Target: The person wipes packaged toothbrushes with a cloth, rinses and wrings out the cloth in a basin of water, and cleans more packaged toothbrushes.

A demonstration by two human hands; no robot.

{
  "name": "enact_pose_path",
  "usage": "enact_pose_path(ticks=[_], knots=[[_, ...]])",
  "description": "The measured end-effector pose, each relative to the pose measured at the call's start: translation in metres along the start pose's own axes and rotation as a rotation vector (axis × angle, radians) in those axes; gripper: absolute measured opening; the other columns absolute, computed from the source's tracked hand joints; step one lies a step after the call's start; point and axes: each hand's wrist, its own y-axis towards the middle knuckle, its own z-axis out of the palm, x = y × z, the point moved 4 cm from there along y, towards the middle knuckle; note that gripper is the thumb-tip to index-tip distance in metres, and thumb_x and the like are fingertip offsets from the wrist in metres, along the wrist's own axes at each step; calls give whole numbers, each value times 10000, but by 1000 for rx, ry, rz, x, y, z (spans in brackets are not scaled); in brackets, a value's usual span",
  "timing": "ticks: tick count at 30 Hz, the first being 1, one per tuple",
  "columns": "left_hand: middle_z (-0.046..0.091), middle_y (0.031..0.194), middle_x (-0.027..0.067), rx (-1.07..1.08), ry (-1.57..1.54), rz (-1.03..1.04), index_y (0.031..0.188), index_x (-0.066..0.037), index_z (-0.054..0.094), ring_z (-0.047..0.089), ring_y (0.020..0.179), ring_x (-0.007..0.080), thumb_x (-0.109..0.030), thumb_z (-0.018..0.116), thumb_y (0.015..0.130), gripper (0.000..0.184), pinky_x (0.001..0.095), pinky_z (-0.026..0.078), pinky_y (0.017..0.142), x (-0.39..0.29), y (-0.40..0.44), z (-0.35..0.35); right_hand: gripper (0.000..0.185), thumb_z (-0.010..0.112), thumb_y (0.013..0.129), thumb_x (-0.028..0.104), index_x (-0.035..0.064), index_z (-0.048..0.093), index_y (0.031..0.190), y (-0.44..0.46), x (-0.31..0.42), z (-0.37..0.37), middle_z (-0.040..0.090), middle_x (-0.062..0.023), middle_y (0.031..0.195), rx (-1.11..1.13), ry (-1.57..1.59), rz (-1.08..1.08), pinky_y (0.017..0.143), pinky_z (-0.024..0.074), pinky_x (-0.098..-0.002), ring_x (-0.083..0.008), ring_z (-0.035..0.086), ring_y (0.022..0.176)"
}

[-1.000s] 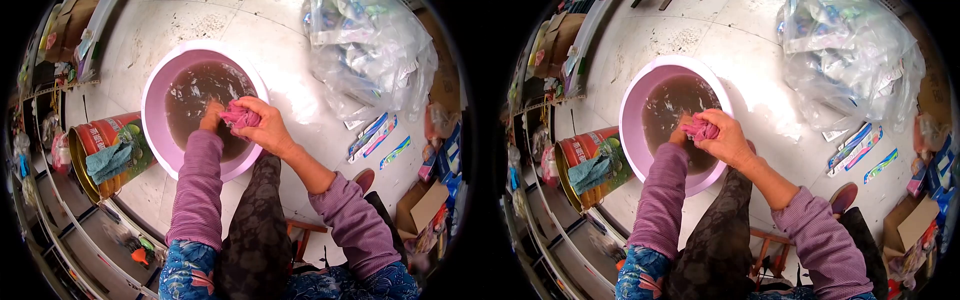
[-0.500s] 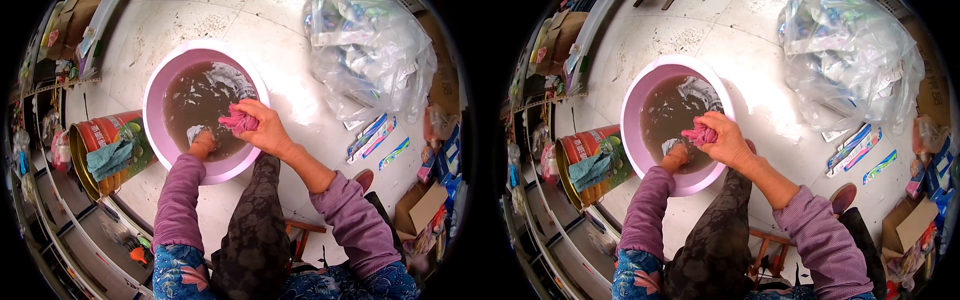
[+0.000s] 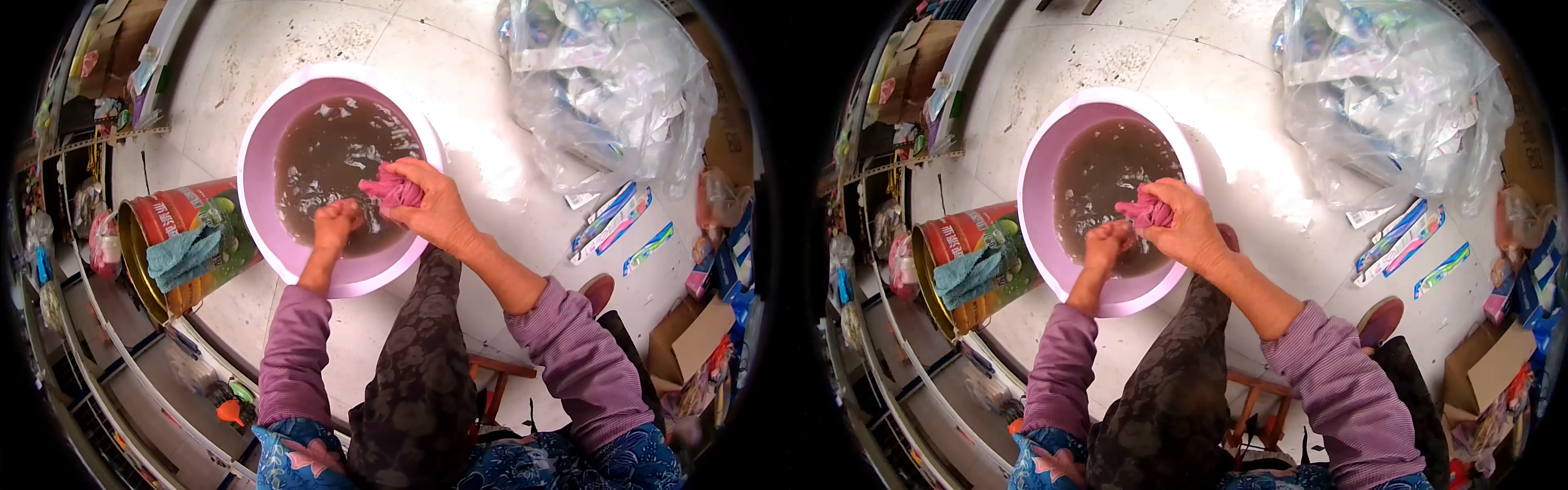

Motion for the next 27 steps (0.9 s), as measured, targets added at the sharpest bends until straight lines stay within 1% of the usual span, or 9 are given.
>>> enact_pose_path(ticks=[2, 6, 9, 12, 14, 18, 22, 24, 27], knots=[[672, 942, 195, -90, -764, -144, 1215, 42, 503, 668, 814, 229, -239, 538, 932, 400, 336, 541, 739, -2, -9, -23, 442, 725, 717, 92, -15, 589, 1123, 2, -1, 2, 584, -189, 1100, -14, 92, 43, 879, 472, -314, -300, 599, 989], [549, 1237, 233, -45, -1066, -1, 1401, -2, 289, 515, 1188, 258, -489, 435, 948, 680, 410, 404, 987, -8, -29, -54, 378, 655, 800, 139, -31, 571, 1126, 1, 0, 9, 598, -187, 1061, -59, 108, 187, 863, 475, -323, -304, 599, 976], [242, 1527, 53, -148, -1237, 27, 1480, -206, 173, 168, 1403, 216, -575, 268, 952, 652, 583, 147, 1035, 0, -38, -62, 320, 573, 859, 154, -42, 559, 1112, -5, -8, 14, 610, -197, 1050, -94, 100, 245, 827, 483, -333, -307, 604, 930], [244, 1523, 73, -163, -1291, 47, 1487, -193, 137, 204, 1389, 219, -592, 292, 939, 695, 567, 195, 1027, 3, -42, -55, 276, 525, 870, 109, -58, 549, 1088, -6, 0, 15, 616, -203, 1062, -118, 28, 201, 812, 479, -337, -289, 609, 923], [242, 1524, 75, -139, -1344, 54, 1487, -181, 131, 209, 1386, 219, -610, 299, 930, 723, 566, 215, 1015, 3, -43, -50, 298, 506, 862, 74, -73, 537, 1120, -9, 6, 18, 605, -215, 1099, 27, 429, 492, 850, 465, -330, -265, 606, 965], [237, 1523, 81, -1, -1492, 101, 1482, -135, 132, 196, 1391, 255, -660, 306, 902, 801, 588, 258, 992, 1, -44, -46, 296, 497, 856, 49, -70, 543, 1122, -8, 0, 28, 604, -212, 1097, 25, 529, 479, 867, 454, -315, -230, 600, 993], [215, 1529, 86, 124, -1648, 210, 1480, -115, 127, 149, 1409, 294, -694, 295, 882, 849, 623, 245, 1005, -10, -42, -43, 361, 553, 791, 15, -54, 542, 1145, 12, 5, 31, 536, -243, 1205, -13, 73, 125, 917, 441, -342, -307, 529, 1120], [153, 1546, 97, 102, -1652, 196, 1489, -115, 83, 89, 1422, 326, -704, 270, 877, 870, 667, 121, 1043, -4, -37, -42, 413, 580, 762, 6, -41, 535, 1170, 21, -1, 37, 482, -254, 1285, 1, -107, 32, 949, 431, -366, -354, 468, 1210], [108, 1557, 93, -53, -1458, -24, 1484, -97, 95, 110, 1419, 345, -686, 242, 891, 849, 661, 15, 1061, 4, -22, -30, 624, 648, 693, 9, 17, 461, 1288, 28, -36, 57, 121, -218, 1506, 242, -731, 206, 1035, 365, -473, -501, 101, 1362]])
